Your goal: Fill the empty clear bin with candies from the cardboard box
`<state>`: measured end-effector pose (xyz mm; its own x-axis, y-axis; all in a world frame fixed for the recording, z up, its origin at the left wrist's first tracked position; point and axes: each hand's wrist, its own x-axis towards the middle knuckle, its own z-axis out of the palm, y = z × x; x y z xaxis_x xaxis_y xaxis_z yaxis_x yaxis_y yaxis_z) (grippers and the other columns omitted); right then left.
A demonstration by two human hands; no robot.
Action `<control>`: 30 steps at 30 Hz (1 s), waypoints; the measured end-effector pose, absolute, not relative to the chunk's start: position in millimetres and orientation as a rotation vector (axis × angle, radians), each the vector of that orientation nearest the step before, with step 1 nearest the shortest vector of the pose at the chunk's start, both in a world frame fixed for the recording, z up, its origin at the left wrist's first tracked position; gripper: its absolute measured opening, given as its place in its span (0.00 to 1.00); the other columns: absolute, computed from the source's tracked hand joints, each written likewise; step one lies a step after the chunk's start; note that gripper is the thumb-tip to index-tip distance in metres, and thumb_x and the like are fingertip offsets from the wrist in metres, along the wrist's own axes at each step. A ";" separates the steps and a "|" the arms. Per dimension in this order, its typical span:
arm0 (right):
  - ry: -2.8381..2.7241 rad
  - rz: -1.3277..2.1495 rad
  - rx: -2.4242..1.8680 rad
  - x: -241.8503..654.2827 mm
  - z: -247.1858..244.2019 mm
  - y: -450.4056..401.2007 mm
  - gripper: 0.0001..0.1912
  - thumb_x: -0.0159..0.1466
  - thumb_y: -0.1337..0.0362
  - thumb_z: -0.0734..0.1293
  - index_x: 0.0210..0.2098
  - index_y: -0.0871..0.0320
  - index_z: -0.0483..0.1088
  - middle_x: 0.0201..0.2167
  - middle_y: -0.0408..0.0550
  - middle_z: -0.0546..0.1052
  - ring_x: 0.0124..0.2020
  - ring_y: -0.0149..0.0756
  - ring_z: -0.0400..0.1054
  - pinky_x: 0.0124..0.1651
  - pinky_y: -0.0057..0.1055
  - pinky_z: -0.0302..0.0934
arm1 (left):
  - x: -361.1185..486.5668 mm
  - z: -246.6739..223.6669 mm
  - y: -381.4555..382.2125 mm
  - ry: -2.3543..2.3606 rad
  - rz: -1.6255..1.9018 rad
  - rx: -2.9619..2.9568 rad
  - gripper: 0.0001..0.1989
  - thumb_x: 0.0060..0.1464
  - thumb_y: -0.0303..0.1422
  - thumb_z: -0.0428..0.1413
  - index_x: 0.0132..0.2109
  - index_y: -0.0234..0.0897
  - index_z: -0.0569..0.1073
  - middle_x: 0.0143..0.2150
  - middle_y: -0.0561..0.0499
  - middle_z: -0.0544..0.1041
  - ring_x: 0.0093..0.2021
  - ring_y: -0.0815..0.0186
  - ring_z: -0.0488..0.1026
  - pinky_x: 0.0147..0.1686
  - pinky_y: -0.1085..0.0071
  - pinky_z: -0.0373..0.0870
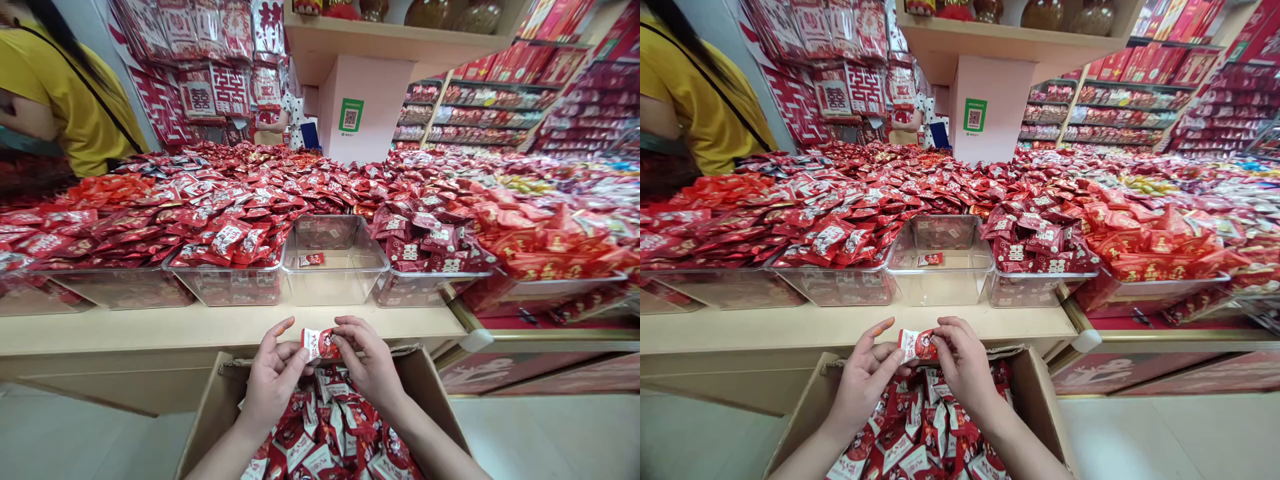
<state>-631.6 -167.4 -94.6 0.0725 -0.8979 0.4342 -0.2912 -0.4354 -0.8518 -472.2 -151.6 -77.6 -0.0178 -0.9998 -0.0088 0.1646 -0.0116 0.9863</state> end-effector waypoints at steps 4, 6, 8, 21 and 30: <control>1.171 -1.347 -1.832 -633.1 -90.3 -166.4 0.07 0.59 0.66 0.60 0.36 0.56 0.68 0.42 0.54 0.68 0.40 0.37 0.66 0.37 0.32 0.65 | -472.1 -78.8 -150.7 -1.097 -1.285 1.087 0.25 0.47 0.33 0.56 0.51 0.41 0.57 0.31 0.53 0.79 0.31 0.66 0.74 0.29 0.72 0.73; 1.168 -1.317 -1.838 -634.0 -90.4 -166.7 0.07 0.59 0.65 0.60 0.37 0.56 0.68 0.43 0.54 0.68 0.40 0.37 0.66 0.37 0.32 0.65 | -471.8 -79.7 -150.4 -1.110 -1.275 1.087 0.25 0.47 0.33 0.56 0.52 0.41 0.57 0.31 0.53 0.79 0.31 0.67 0.74 0.30 0.72 0.73; 1.165 -1.298 -1.843 -634.9 -91.9 -167.1 0.07 0.59 0.65 0.60 0.37 0.56 0.67 0.43 0.54 0.68 0.40 0.37 0.66 0.37 0.32 0.65 | -471.7 -80.8 -150.0 -1.121 -1.266 1.093 0.24 0.47 0.33 0.56 0.51 0.40 0.57 0.31 0.53 0.79 0.31 0.67 0.74 0.30 0.72 0.73; 1.138 -1.270 -2.338 -638.3 -93.9 -169.0 0.16 0.56 0.63 0.65 0.43 0.56 0.62 0.50 0.55 0.65 0.52 0.44 0.56 0.51 0.44 0.56 | -471.0 -82.1 -151.7 -1.112 -1.250 1.089 0.22 0.50 0.32 0.54 0.52 0.42 0.56 0.31 0.54 0.78 0.30 0.68 0.74 0.32 0.73 0.71; 1.250 -1.343 -2.577 -635.0 -75.0 -160.3 0.07 0.56 0.69 0.64 0.35 0.57 0.63 0.40 0.52 0.71 0.42 0.40 0.60 0.42 0.41 0.60 | -465.2 -84.4 -150.3 -1.089 -1.259 1.110 0.20 0.53 0.38 0.49 0.53 0.42 0.56 0.30 0.53 0.77 0.27 0.68 0.71 0.29 0.72 0.68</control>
<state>-635.0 -160.3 -75.0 0.3270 -0.6346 0.7002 -0.6531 -0.6873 -0.3179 -465.2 -150.3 -84.4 0.0187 -0.9998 0.0003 0.1442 0.0030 0.9895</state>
